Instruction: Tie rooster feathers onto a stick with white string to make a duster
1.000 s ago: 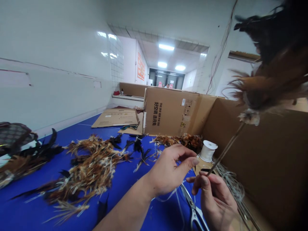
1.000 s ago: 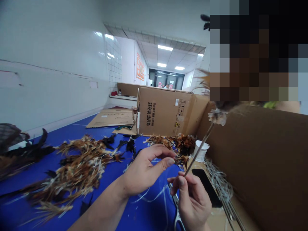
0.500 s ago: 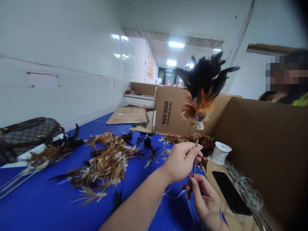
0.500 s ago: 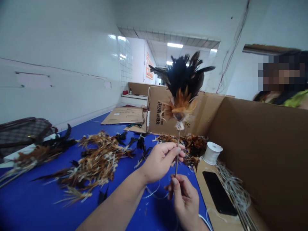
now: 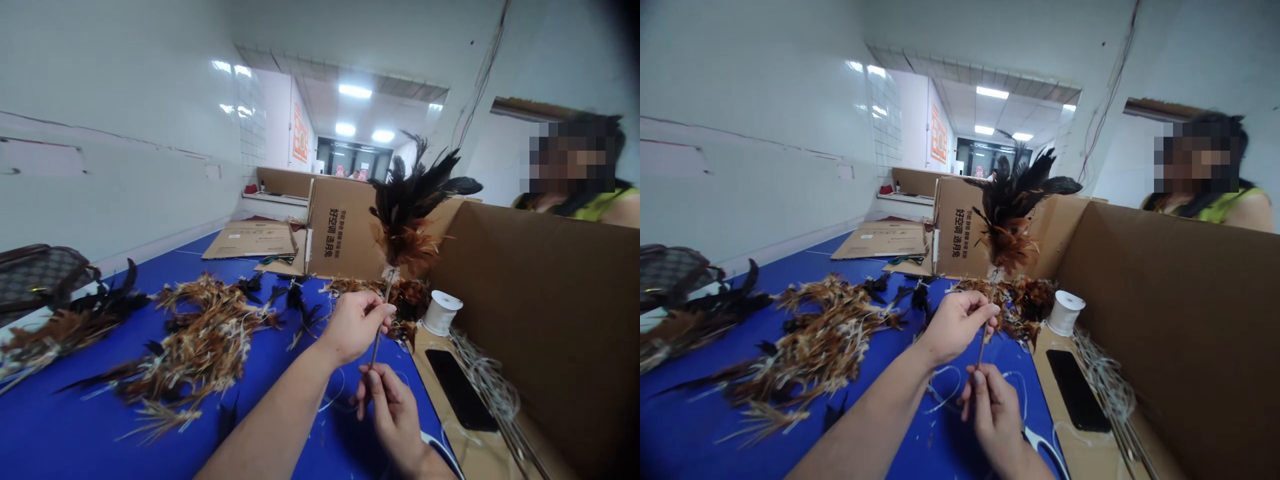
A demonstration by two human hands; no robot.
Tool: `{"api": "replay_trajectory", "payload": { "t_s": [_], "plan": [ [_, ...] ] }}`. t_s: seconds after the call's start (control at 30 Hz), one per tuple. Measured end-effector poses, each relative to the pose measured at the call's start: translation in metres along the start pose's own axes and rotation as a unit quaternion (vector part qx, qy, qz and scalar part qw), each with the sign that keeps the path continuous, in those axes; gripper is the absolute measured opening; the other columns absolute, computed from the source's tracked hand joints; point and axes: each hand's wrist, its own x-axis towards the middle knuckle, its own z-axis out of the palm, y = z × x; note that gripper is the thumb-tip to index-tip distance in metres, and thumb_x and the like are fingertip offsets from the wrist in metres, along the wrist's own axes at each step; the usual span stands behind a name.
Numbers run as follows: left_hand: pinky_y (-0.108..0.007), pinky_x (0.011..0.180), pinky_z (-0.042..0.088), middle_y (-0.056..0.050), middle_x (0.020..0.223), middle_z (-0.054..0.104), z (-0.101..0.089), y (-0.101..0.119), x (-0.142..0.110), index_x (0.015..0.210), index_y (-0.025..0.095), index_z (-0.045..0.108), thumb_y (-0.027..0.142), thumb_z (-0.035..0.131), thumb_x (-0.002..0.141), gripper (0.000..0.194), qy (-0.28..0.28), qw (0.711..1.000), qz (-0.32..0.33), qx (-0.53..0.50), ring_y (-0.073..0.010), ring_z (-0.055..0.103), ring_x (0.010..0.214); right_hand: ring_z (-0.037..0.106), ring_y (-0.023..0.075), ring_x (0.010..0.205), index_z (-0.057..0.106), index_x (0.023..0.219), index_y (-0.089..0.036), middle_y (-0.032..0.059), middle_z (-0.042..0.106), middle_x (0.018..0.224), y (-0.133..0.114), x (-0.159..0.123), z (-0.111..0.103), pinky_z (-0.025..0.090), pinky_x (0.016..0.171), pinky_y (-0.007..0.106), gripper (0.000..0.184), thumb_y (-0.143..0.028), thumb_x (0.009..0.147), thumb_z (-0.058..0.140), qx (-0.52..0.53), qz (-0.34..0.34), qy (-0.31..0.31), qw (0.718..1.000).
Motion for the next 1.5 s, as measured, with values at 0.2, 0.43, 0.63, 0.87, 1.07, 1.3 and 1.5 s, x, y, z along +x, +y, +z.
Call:
{"api": "replay_trajectory", "payload": {
  "t_s": [0.2,0.43,0.63,0.87,1.07,1.3,1.5],
  "plan": [
    [-0.026,0.062,0.056,-0.006,0.074,0.074,-0.003,0.002,0.0,0.079,0.016,0.071,0.051,0.084,0.089,0.039,0.006,1.0,-0.003,0.012,-0.0155,0.068,0.062,0.066,0.0133,0.049,0.07,0.11,-0.018,0.0021,0.071,0.074,-0.001,-0.001,0.001,0.055,0.051,0.024,0.037,-0.05,0.116,0.053,0.002,-0.002,-0.002,1.0],
    [-0.028,0.08,0.059,-0.013,0.095,0.081,0.005,0.008,0.0,0.106,0.01,0.08,0.061,0.086,0.089,0.055,0.004,0.987,-0.01,-0.159,-0.0167,0.075,0.083,0.067,0.014,0.052,0.069,0.11,-0.02,0.0018,0.071,0.077,0.011,-0.004,0.001,0.058,0.056,0.026,0.03,-0.046,0.116,0.055,0.008,-0.002,-0.001,1.0],
    [-0.025,0.073,0.056,-0.008,0.087,0.075,0.015,0.012,-0.002,0.105,0.008,0.082,0.054,0.096,0.079,0.054,0.001,0.957,-0.058,-0.284,-0.0123,0.07,0.072,0.067,0.0141,0.055,0.07,0.104,-0.021,0.0016,0.07,0.076,0.018,-0.006,0.003,0.059,0.063,0.027,0.034,-0.045,0.118,0.051,0.001,0.0,-0.015,1.0],
    [-0.027,0.074,0.057,-0.004,0.084,0.068,0.016,0.017,-0.006,0.102,0.008,0.083,0.046,0.096,0.08,0.046,-0.027,0.952,-0.057,-0.3,-0.0106,0.065,0.069,0.067,0.0134,0.063,0.067,0.097,-0.022,0.001,0.069,0.077,0.009,-0.009,0.003,0.057,0.07,0.026,0.035,-0.04,0.119,0.047,-0.011,0.0,-0.032,0.999],
    [-0.028,0.077,0.057,-0.004,0.083,0.068,0.014,0.014,-0.005,0.103,0.008,0.083,0.046,0.096,0.08,0.046,-0.032,0.956,-0.054,-0.288,-0.0117,0.067,0.07,0.067,0.014,0.062,0.068,0.096,-0.021,0.0011,0.068,0.074,0.004,-0.008,0.002,0.057,0.069,0.027,0.037,-0.041,0.119,0.047,-0.016,-0.008,-0.03,0.999],
    [-0.029,0.075,0.056,-0.006,0.085,0.07,0.01,0.014,-0.005,0.106,0.008,0.083,0.04,0.091,0.086,0.039,-0.043,0.959,-0.05,-0.277,-0.0129,0.068,0.071,0.068,0.014,0.062,0.068,0.1,-0.022,0.0009,0.069,0.076,0.005,-0.009,0.002,0.057,0.069,0.027,0.035,-0.04,0.12,0.046,-0.015,-0.006,-0.036,0.999],
    [-0.028,0.075,0.056,-0.006,0.084,0.069,0.012,0.01,-0.005,0.103,0.009,0.082,0.037,0.088,0.09,0.032,-0.043,0.961,-0.041,-0.27,-0.0125,0.068,0.071,0.068,0.0141,0.06,0.068,0.097,-0.021,0.0009,0.07,0.074,0.001,-0.008,0.004,0.059,0.066,0.027,0.037,-0.042,0.119,0.047,-0.034,-0.011,-0.025,0.999]
  ]
}}
